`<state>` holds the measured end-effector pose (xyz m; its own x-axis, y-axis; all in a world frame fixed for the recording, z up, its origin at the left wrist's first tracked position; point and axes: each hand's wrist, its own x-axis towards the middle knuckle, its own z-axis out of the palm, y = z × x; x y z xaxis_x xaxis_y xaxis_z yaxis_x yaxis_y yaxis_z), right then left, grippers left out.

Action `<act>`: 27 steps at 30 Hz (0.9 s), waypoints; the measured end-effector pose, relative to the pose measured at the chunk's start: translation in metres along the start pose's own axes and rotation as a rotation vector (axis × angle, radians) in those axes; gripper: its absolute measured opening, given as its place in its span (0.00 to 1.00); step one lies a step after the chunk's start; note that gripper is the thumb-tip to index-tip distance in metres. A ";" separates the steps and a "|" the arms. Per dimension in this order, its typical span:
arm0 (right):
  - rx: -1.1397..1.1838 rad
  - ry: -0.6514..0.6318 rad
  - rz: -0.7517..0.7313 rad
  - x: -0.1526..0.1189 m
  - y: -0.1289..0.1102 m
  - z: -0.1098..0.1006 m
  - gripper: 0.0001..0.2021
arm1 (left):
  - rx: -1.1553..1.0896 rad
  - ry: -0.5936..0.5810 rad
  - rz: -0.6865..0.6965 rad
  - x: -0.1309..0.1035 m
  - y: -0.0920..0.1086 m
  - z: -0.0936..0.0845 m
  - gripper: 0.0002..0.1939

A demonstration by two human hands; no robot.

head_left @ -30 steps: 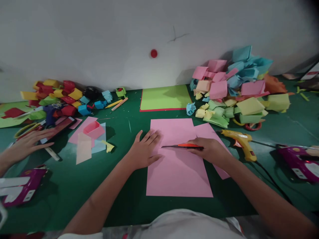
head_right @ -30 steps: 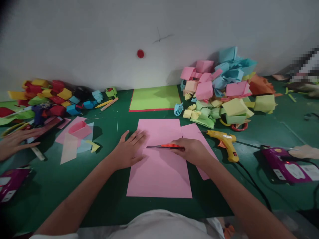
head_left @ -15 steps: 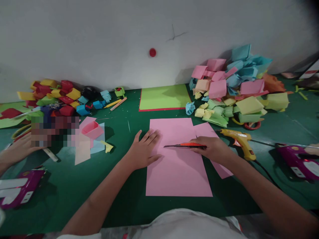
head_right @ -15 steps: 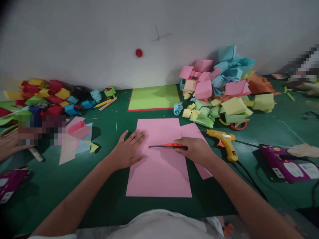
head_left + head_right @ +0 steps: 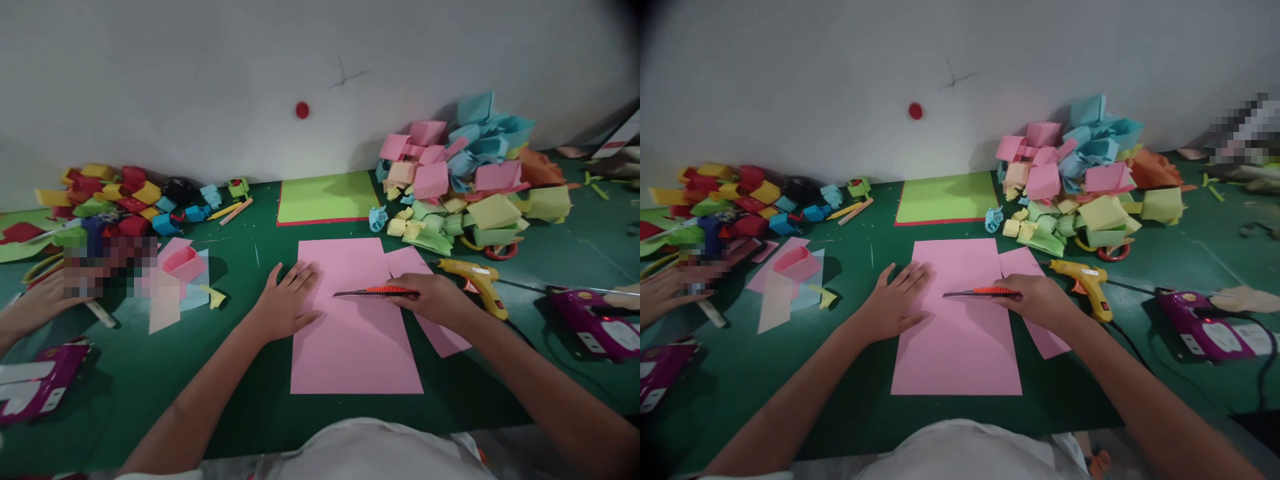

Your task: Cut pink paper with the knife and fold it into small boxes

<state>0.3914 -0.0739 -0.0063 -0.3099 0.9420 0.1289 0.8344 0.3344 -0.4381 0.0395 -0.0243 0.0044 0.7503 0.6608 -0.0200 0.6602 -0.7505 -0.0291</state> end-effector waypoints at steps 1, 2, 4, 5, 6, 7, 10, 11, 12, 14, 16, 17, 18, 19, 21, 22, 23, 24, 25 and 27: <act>0.003 -0.001 0.001 -0.001 0.001 0.000 0.13 | 0.001 0.000 0.000 0.000 0.000 0.000 0.41; 0.004 -0.001 0.004 -0.001 0.001 -0.001 0.13 | 0.002 0.001 0.001 0.000 0.000 0.000 0.41; 0.007 -0.001 0.012 -0.003 0.001 -0.002 0.13 | 0.004 0.002 0.002 0.000 0.000 0.001 0.41; 0.006 0.002 0.014 -0.003 0.001 -0.003 0.13 | 0.004 0.002 0.002 0.000 0.000 0.001 0.41; 0.003 0.004 0.014 -0.004 0.001 -0.004 0.13 | 0.002 0.001 0.003 0.000 0.000 0.001 0.41; -0.002 0.005 0.013 -0.004 0.001 -0.005 0.13 | 0.001 0.000 0.003 0.000 0.000 0.001 0.41; -0.014 0.002 0.002 -0.005 0.003 -0.008 0.14 | -0.007 -0.003 0.003 0.001 -0.001 0.001 0.41; -0.013 -0.003 -0.002 -0.006 0.004 -0.009 0.14 | -0.009 -0.006 0.003 0.001 -0.001 0.001 0.41; -0.009 -0.009 -0.004 -0.006 0.004 -0.010 0.14 | -0.009 -0.007 0.003 0.001 -0.001 0.001 0.41; -0.001 -0.018 -0.003 -0.007 0.005 -0.012 0.14 | -0.007 -0.005 0.002 0.001 -0.001 0.002 0.41; 0.000 -0.024 0.010 -0.008 0.006 -0.013 0.14 | -0.003 0.008 0.002 0.001 -0.001 0.003 0.41; -0.001 -0.026 0.021 -0.008 0.007 -0.013 0.14 | -0.001 0.015 0.004 0.001 -0.001 0.003 0.41; -0.003 -0.028 0.033 -0.009 0.007 -0.013 0.14 | 0.001 0.022 0.006 0.001 -0.001 0.003 0.41; -0.004 -0.031 0.044 -0.010 0.007 -0.013 0.14 | 0.003 0.028 0.009 0.001 -0.001 0.003 0.41; -0.007 -0.036 0.054 -0.012 0.009 -0.013 0.14 | 0.006 0.036 0.013 0.001 -0.001 0.003 0.41; -0.011 -0.034 0.046 -0.013 0.010 -0.013 0.14 | 0.007 0.035 0.015 0.001 -0.001 0.003 0.41; -0.015 -0.028 0.033 -0.014 0.010 -0.013 0.15 | 0.009 0.035 0.015 0.001 -0.001 0.003 0.41; -0.021 -0.018 0.018 -0.016 0.011 -0.013 0.15 | 0.011 0.034 0.014 0.001 -0.001 0.003 0.41; -0.026 -0.009 0.003 -0.017 0.012 -0.013 0.15 | 0.014 0.031 0.013 0.000 -0.001 0.002 0.41; -0.033 0.002 -0.016 -0.019 0.013 -0.015 0.16 | 0.020 0.025 0.008 0.000 -0.001 0.002 0.41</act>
<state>0.4148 -0.0871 -0.0012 -0.3221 0.9367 0.1375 0.8442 0.3499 -0.4061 0.0388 -0.0233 0.0030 0.7567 0.6538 0.0043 0.6532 -0.7556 -0.0489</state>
